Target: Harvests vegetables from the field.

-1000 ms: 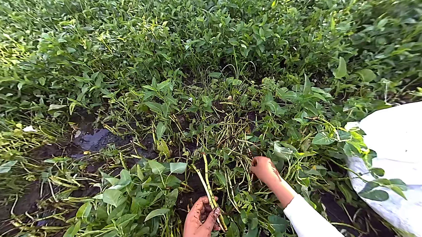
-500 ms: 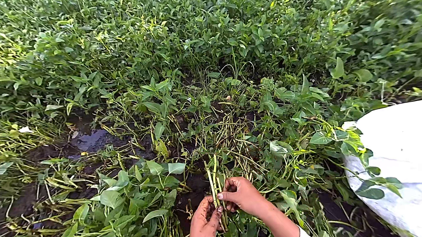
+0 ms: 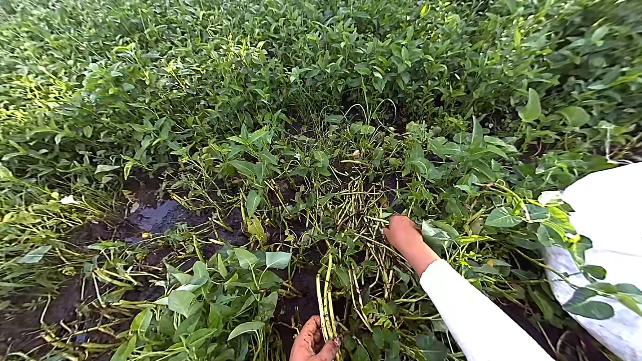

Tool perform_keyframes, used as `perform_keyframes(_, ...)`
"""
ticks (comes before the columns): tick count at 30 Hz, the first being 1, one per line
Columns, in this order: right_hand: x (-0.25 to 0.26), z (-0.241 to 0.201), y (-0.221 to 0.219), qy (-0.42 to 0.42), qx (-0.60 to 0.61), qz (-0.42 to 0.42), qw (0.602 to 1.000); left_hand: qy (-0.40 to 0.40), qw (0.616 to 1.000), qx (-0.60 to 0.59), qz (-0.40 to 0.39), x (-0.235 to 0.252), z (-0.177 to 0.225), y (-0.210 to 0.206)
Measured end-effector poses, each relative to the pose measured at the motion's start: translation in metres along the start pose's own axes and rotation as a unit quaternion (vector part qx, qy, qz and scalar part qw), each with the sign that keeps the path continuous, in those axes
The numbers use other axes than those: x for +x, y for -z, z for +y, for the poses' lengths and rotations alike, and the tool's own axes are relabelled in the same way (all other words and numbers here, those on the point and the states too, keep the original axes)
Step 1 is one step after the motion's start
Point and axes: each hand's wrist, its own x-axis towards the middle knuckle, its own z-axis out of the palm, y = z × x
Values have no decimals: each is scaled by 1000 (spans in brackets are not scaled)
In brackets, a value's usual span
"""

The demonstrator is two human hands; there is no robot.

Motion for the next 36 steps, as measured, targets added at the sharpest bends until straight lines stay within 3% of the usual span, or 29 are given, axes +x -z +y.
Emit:
perform_keyframes(3, 13, 3, -10, -14, -12, -15, 1000, 10, 1000, 18, -12, -2, -3, 1)
perform_keyframes(8, 16, 31, 7, 57, 174, 36, 982, -3, 999, 15, -37, 1, -6, 8)
perform_keyframes(16, 13, 8, -24, 22, 2, 33, 999, 9, 997, 74, -21, 8, 5, -4)
perform_keyframes(24, 31, 13, -24, -9, 99, 25, 995, -25, 995, 88, -26, 2, -1, -6)
perform_keyframes(31, -6, 54, 39, 41, 314, 78, 945, -45, 998, 53, -7, 3, 6, 2)
perform_keyframes(36, -54, 65, 72, 148, 529, 39, 835, -51, 998, 37, -17, 8, 8, -1)
